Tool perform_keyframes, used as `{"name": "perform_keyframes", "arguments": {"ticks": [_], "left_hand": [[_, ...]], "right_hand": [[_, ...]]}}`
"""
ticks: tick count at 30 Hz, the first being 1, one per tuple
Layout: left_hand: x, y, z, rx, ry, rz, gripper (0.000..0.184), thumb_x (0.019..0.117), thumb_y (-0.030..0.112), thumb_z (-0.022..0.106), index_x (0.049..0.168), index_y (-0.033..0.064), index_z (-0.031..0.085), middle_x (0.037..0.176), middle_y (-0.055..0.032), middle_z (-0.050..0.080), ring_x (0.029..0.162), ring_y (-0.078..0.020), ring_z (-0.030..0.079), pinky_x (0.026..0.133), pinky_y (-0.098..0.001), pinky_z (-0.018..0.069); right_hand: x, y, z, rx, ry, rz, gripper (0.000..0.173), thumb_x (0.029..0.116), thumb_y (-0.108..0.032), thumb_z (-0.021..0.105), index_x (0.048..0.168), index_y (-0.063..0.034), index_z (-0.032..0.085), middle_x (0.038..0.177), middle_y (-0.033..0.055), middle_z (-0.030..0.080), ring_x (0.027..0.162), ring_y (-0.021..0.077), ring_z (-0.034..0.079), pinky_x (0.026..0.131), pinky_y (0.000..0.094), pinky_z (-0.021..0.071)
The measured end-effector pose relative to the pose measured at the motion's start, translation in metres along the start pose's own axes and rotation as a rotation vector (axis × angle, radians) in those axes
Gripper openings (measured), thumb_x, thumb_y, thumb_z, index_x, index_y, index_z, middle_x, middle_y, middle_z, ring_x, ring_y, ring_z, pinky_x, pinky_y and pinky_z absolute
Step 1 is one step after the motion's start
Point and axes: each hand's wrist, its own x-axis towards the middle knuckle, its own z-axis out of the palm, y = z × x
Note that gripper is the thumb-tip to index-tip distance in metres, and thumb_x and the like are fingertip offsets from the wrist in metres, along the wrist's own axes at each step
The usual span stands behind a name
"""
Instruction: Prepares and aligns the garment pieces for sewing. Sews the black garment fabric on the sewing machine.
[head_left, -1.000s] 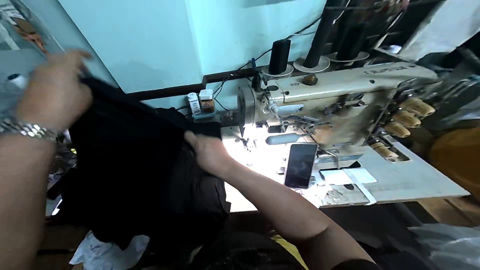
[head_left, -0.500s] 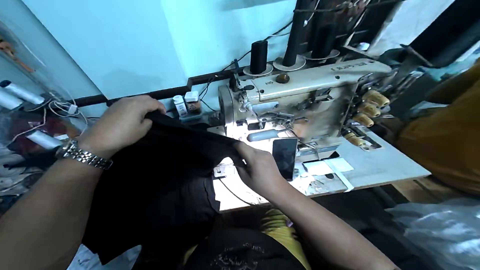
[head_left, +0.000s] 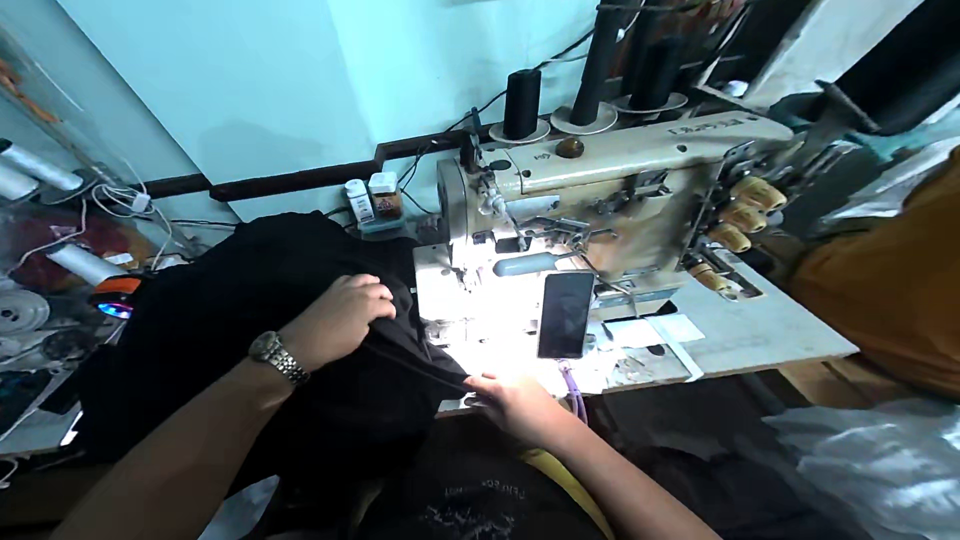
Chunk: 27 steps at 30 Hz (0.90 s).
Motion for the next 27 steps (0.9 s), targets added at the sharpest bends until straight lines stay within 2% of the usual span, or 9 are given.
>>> {"name": "perform_keyframes", "arguments": {"ticks": [2, 5, 7, 11, 13, 15, 17, 23, 27], "left_hand": [[-0.003, 0.006, 0.008, -0.041, 0.040, 0.030, 0.037, 0.0858, -0.005, 0.065, 0.109, 0.0208, 0.078, 0.115, -0.0011, 0.074, 0.130, -0.0259, 0.058, 0.114, -0.0524, 0.0404], [-0.009, 0.019, 0.005, -0.036, 0.112, 0.080, 0.029, 0.0849, 0.002, 0.070, 0.108, 0.0183, 0.076, 0.102, -0.0023, 0.074, 0.113, -0.0235, 0.067, 0.111, -0.0519, 0.0432], [-0.011, 0.029, 0.000, -0.027, 0.111, 0.080, 0.027, 0.0856, 0.004, 0.071, 0.110, 0.0161, 0.075, 0.098, -0.0041, 0.074, 0.103, -0.0236, 0.070, 0.111, -0.0532, 0.0434], [-0.015, 0.041, 0.001, 0.022, 0.156, 0.114, 0.023, 0.0877, 0.009, 0.069, 0.110, 0.0149, 0.073, 0.089, -0.0057, 0.071, 0.091, -0.0248, 0.070, 0.105, -0.0535, 0.0471], [-0.018, 0.045, 0.001, 0.029, 0.161, 0.132, 0.019, 0.0899, 0.011, 0.067, 0.108, 0.0147, 0.073, 0.086, -0.0060, 0.069, 0.087, -0.0251, 0.070, 0.102, -0.0527, 0.0486], [-0.023, 0.049, -0.003, 0.042, 0.156, 0.132, 0.018, 0.0914, 0.012, 0.066, 0.107, 0.0158, 0.074, 0.084, -0.0058, 0.067, 0.085, -0.0245, 0.068, 0.098, -0.0497, 0.0500], [-0.025, 0.050, -0.006, 0.056, 0.132, 0.115, 0.019, 0.0908, 0.011, 0.069, 0.108, 0.0159, 0.074, 0.085, -0.0064, 0.066, 0.084, -0.0253, 0.067, 0.092, -0.0479, 0.0515], [-0.014, 0.053, -0.002, 0.074, 0.090, -0.002, 0.013, 0.0914, 0.009, 0.071, 0.104, 0.0092, 0.074, 0.087, -0.0102, 0.068, 0.086, -0.0288, 0.069, 0.087, -0.0480, 0.0546], [-0.003, 0.055, 0.002, -0.066, 0.284, -0.040, 0.015, 0.0882, 0.005, 0.069, 0.101, 0.0089, 0.075, 0.094, -0.0106, 0.066, 0.093, -0.0289, 0.067, 0.086, -0.0476, 0.0556]], "right_hand": [[0.000, 0.001, 0.010, 0.048, 0.183, -0.087, 0.029, 0.0965, -0.021, 0.066, 0.125, -0.0222, 0.072, 0.107, 0.0092, 0.073, 0.085, 0.0260, 0.073, 0.070, 0.0497, 0.0610], [0.013, -0.012, 0.013, 0.126, 0.432, -0.130, 0.021, 0.0950, -0.019, 0.068, 0.115, -0.0163, 0.075, 0.104, 0.0068, 0.073, 0.082, 0.0190, 0.073, 0.069, 0.0404, 0.0622], [0.026, -0.033, 0.009, 0.168, 0.494, -0.122, 0.022, 0.0944, -0.022, 0.070, 0.112, -0.0099, 0.073, 0.101, 0.0083, 0.072, 0.082, 0.0190, 0.072, 0.070, 0.0385, 0.0623], [0.060, -0.066, 0.007, 0.144, 0.547, -0.113, 0.048, 0.0908, -0.046, 0.074, 0.112, -0.0036, 0.067, 0.097, 0.0113, 0.067, 0.079, 0.0201, 0.068, 0.066, 0.0362, 0.0595], [0.075, -0.065, 0.012, 0.124, 0.537, -0.100, 0.039, 0.0919, -0.037, 0.073, 0.110, -0.0033, 0.067, 0.097, 0.0123, 0.068, 0.082, 0.0215, 0.069, 0.071, 0.0365, 0.0595], [0.083, -0.058, 0.015, 0.090, 0.548, -0.049, 0.022, 0.0912, -0.021, 0.069, 0.106, -0.0044, 0.069, 0.095, 0.0117, 0.070, 0.085, 0.0233, 0.071, 0.075, 0.0392, 0.0598], [0.083, -0.052, 0.014, 0.108, 0.558, -0.002, 0.022, 0.0926, -0.014, 0.066, 0.112, -0.0044, 0.071, 0.100, 0.0115, 0.073, 0.091, 0.0249, 0.073, 0.081, 0.0427, 0.0600], [0.076, -0.048, 0.008, 0.118, 0.624, 0.037, 0.028, 0.0942, -0.009, 0.064, 0.121, -0.0073, 0.072, 0.104, 0.0112, 0.076, 0.088, 0.0281, 0.076, 0.073, 0.0473, 0.0618], [0.075, -0.040, 0.012, 0.157, 0.729, -0.024, 0.019, 0.0921, -0.012, 0.069, 0.109, -0.0083, 0.077, 0.102, 0.0080, 0.077, 0.090, 0.0216, 0.075, 0.078, 0.0414, 0.0619]]}}
